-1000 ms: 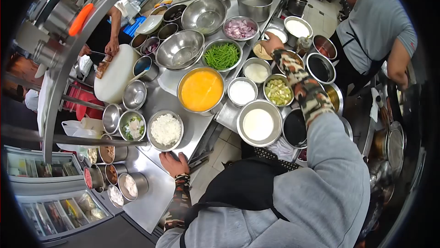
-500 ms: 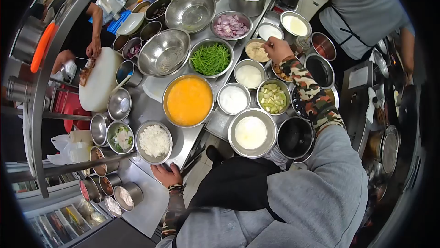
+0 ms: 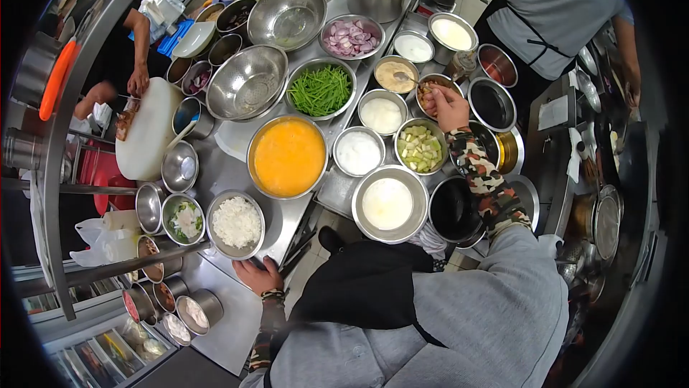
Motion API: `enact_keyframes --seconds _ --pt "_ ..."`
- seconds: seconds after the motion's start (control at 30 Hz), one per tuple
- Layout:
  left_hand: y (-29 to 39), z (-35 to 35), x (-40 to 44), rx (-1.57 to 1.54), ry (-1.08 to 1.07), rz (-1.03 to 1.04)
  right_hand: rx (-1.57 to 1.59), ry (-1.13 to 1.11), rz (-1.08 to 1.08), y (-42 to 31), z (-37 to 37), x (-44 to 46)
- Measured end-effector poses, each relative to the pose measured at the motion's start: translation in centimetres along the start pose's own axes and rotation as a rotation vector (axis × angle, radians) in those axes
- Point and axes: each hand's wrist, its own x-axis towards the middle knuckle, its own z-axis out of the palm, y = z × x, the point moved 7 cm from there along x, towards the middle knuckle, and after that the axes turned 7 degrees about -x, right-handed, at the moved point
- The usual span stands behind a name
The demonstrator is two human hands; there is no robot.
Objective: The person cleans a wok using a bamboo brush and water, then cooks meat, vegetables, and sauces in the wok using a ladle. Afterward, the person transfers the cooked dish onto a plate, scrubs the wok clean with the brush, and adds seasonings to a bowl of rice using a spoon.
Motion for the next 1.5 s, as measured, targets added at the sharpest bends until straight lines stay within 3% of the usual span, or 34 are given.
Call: enact_keyframes --seconds 0.17,0.33,0.5,0.6,0.67,0.7,0.77,0.9,0.93,0.97,1.0,1.1,1.2,1.37,1.5 --pt "0.1 0.1 -0.1 0.005 0.035 0.020 0.038 0.021 0.112 -0.7 1.6 0.9" --pt "-0.3 0.3 -0.2 -0.024 0.029 0.011 -0.135 -0.017 0.082 -1.0 3.2 1.7" --pt "-0.2 -0.2 -0.2 -0.060 0.031 0.008 -0.108 -0.059 0.086 -1.1 3.9 1.5" --pt "-2.1 -0.2 0.2 -0.310 0.026 -0.014 -0.025 -0.038 0.121 -1.1 3.7 1.8" --pt "-4.7 -0.6 0.3 -0.490 0.107 -0.322 0.028 -0.001 0.190 -1.5 3.3 1.8" --pt "-4.9 -0.7 0.7 -0.490 0.105 -0.321 0.028 0.000 0.191 -1.3 3.2 2.0" --pt "-4.8 0.2 1.4 -0.943 0.031 -0.806 0.126 0.036 0.283 0.0 2.8 2.7" --pt "-7.2 3.1 2.4 -1.204 0.090 -0.905 0.229 0.069 0.367 0.8 2.5 3.1" --pt "-12.1 5.0 1.9 -1.069 0.006 -0.704 0.222 0.079 0.376 0.8 2.3 3.1" --pt "-13.0 4.1 1.8 -1.071 0.007 -0.697 0.226 0.082 0.372 0.8 2.2 3.1" --pt "-12.1 1.8 2.8 -0.677 -0.042 -0.392 0.238 0.087 0.373 0.9 2.1 3.1" --pt "-4.1 -3.9 3.1 -1.315 0.058 -0.906 0.257 0.097 0.391 1.2 1.6 3.1" --pt "-3.0 -7.0 3.6 -1.277 -0.014 -0.798 0.310 0.101 0.392 0.8 1.4 2.5" --pt "9.8 -7.5 7.4 -1.462 -0.334 -0.701 0.385 -0.029 0.339 -1.7 0.8 1.5" --pt "18.5 -3.8 9.5 -1.478 -0.545 -0.635 0.405 -0.173 0.237 -11.2 0.4 -4.0"
